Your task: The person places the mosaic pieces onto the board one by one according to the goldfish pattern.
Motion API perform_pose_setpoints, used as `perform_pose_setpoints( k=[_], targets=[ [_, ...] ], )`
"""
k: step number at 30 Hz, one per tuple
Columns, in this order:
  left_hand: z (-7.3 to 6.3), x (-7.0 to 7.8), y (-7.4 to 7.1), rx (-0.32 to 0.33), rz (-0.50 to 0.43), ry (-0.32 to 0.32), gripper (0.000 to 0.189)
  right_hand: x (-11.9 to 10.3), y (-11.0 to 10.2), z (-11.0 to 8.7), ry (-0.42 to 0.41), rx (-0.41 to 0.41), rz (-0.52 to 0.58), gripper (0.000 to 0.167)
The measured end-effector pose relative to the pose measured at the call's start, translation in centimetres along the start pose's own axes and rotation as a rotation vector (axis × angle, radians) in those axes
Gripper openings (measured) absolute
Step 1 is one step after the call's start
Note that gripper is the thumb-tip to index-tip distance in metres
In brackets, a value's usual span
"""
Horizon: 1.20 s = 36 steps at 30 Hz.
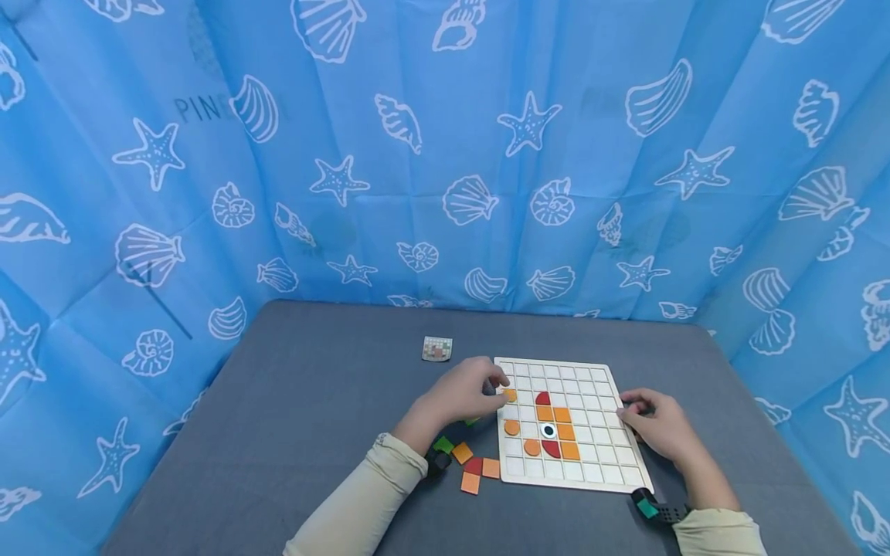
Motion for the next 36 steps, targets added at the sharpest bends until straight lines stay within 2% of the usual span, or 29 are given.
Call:
perform_pose_setpoints(
  k=[3,8,12,16,30,36],
  targets=[
    [-1.2,-0.6,-0.5,-0.005,-0.019,-0.004,0.027,0.0,0.0,0.0,0.0,0.002,-0.003,0.042],
    [-3.1,-1.1,-0.5,-0.01,-0.018,0.018,0.028,-0.1,0.0,0.1,-0.006,0.005,-0.006,0.041],
    [-4.5,-0.9,0.0,-0.02,-0.021,0.04,0.028,-0.1,0.1,0.1,-0.008,0.001,-0.003,0.04],
    [-5.5,-0.3,0.7,-0.057,-0.005,0.058,0.026,0.0,0.2,0.1,-0.01,-0.005,0.0,0.04],
    [-6.5,0.8,3.1,-0.196,0.112,0.078,0.028,0.0,-0.2,0.1,-0.01,-0.004,0.003,0.041],
    [-6.8,1.2,3.4,-0.226,0.129,0.066,0.027,0.0,-0.1,0.1,-0.007,-0.001,0.0,0.04]
  ],
)
Point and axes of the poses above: each hand's wrist, its own z-axis towards the middle knuckle, its own y-axis out of the palm, x = y × z, the point moved 7 cm from there along z, towards the middle knuckle, and after that the axes turned 1 degree about -y, right-handed, at the moved point
